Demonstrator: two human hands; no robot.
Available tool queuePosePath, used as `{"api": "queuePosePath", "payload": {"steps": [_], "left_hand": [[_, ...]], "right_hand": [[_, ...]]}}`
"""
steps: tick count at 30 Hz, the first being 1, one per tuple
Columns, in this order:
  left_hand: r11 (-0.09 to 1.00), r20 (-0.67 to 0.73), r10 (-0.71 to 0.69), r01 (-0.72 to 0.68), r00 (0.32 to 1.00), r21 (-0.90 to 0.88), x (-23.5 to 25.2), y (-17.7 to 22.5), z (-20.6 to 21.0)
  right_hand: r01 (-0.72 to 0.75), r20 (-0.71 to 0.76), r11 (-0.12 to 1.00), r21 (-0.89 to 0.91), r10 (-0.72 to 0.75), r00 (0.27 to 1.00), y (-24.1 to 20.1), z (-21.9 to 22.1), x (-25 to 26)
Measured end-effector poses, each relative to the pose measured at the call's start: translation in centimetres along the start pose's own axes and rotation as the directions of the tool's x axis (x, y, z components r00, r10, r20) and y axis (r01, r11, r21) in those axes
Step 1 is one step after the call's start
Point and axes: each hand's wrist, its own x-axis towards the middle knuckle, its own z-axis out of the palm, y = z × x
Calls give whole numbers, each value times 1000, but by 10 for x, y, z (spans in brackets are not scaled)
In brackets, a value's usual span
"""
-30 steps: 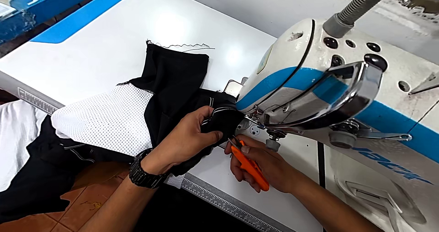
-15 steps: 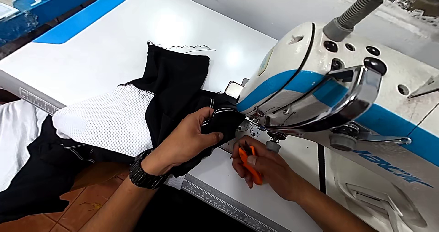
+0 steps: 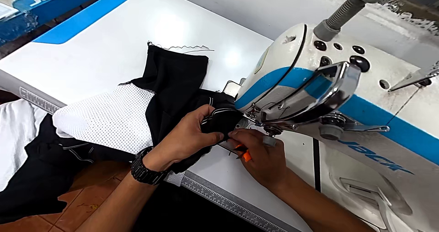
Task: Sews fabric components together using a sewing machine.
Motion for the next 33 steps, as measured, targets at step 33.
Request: {"api": "queuePosePath", "payload": {"steps": [33], "left_hand": [[997,-70,2,3,998,75,7,-3,2]], "right_hand": [[-15,62,994,-111,22,998,1,2,-1]]}}
